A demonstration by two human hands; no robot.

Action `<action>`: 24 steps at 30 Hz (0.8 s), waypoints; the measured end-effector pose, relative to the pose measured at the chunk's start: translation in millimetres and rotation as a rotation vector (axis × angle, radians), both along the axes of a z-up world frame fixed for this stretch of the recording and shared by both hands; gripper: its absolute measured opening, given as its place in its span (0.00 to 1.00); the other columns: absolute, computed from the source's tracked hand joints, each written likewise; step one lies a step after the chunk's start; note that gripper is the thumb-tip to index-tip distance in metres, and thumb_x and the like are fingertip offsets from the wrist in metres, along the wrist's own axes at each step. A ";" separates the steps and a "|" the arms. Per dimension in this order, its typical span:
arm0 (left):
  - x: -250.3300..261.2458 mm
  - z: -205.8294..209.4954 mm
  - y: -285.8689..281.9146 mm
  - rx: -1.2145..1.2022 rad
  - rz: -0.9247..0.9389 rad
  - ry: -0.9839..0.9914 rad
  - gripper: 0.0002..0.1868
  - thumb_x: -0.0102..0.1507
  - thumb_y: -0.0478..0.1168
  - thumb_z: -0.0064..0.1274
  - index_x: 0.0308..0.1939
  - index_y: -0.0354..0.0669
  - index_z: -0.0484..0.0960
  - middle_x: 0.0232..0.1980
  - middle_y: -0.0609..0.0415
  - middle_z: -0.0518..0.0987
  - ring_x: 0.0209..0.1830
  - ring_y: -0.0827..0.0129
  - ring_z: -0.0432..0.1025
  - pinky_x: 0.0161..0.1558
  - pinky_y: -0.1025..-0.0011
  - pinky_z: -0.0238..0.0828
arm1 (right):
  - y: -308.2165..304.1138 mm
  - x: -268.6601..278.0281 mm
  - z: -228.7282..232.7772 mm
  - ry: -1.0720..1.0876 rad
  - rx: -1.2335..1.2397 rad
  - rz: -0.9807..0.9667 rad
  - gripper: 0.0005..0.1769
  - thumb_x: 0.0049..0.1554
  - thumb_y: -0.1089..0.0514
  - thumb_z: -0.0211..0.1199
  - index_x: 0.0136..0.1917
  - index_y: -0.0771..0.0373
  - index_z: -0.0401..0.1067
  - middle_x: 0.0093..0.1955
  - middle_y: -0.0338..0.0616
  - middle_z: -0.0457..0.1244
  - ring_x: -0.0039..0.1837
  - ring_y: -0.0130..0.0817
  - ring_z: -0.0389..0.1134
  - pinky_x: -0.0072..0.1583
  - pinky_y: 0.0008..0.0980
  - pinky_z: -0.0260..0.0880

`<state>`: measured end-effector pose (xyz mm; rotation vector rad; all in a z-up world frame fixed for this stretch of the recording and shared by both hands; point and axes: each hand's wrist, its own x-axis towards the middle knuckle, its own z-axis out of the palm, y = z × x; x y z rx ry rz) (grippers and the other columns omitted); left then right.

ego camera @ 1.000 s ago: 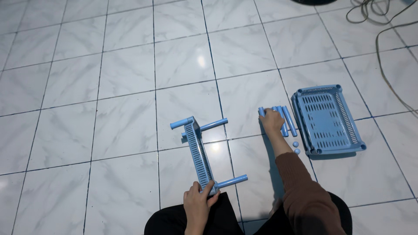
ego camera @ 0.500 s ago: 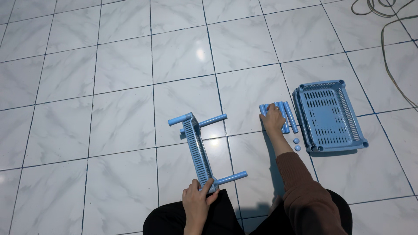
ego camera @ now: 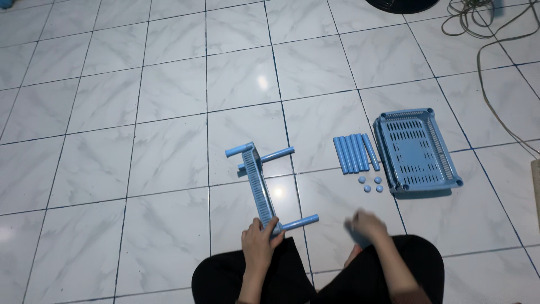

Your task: The person assembles a light-blue plastic rack on a tiled floor. They insert cylindrical rods into slots on two rectangular trays, then attach small round caps to the rod ends. The partially assembled rack is placed on the floor as the task continues.

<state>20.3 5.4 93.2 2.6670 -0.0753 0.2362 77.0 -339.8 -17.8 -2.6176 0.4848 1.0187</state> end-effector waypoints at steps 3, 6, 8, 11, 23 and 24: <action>-4.5 -3.3 1.2 0.022 -0.011 -0.059 0.21 0.54 0.54 0.66 0.49 0.55 0.85 0.33 0.53 0.72 0.32 0.63 0.70 0.36 0.63 0.62 | 32.6 -97.2 25.1 -0.154 -0.257 0.341 0.23 0.54 0.36 0.61 0.49 0.55 0.76 0.47 0.45 0.72 0.53 0.40 0.73 0.58 0.41 0.72; -4.4 -8.5 1.2 0.038 -0.010 -0.089 0.21 0.55 0.56 0.64 0.49 0.55 0.85 0.36 0.52 0.73 0.34 0.62 0.71 0.36 0.62 0.63 | 80.0 -150.6 38.1 -0.424 -0.141 0.498 0.15 0.50 0.44 0.63 0.43 0.56 0.76 0.42 0.47 0.70 0.47 0.43 0.72 0.52 0.44 0.70; -7.7 -11.6 2.9 0.064 -0.025 -0.167 0.22 0.56 0.56 0.63 0.50 0.55 0.85 0.38 0.50 0.73 0.35 0.61 0.71 0.36 0.62 0.63 | 103.8 -162.3 36.9 -0.502 0.147 0.511 0.10 0.53 0.49 0.63 0.42 0.56 0.76 0.39 0.47 0.71 0.46 0.45 0.73 0.51 0.46 0.70; -10.1 -13.7 3.3 0.090 -0.015 -0.140 0.22 0.56 0.56 0.63 0.50 0.56 0.85 0.37 0.51 0.73 0.36 0.62 0.71 0.37 0.61 0.63 | 114.4 -162.1 32.0 -0.483 0.263 0.544 0.10 0.55 0.53 0.61 0.46 0.61 0.75 0.42 0.49 0.70 0.46 0.47 0.72 0.50 0.46 0.71; -15.6 -3.5 8.2 0.336 -0.106 -0.025 0.29 0.63 0.59 0.57 0.67 0.64 0.74 0.46 0.49 0.72 0.47 0.59 0.68 0.56 0.41 0.60 | 113.6 -169.5 32.2 -0.425 0.175 0.507 0.14 0.58 0.50 0.61 0.51 0.61 0.76 0.45 0.51 0.70 0.47 0.48 0.73 0.52 0.43 0.73; -18.0 -8.3 9.5 0.326 -0.089 -0.160 0.31 0.60 0.58 0.58 0.66 0.63 0.73 0.49 0.47 0.70 0.52 0.57 0.66 0.56 0.40 0.59 | 113.0 -170.5 33.4 -0.427 0.176 0.499 0.14 0.58 0.50 0.61 0.51 0.61 0.76 0.45 0.51 0.70 0.47 0.48 0.73 0.51 0.43 0.73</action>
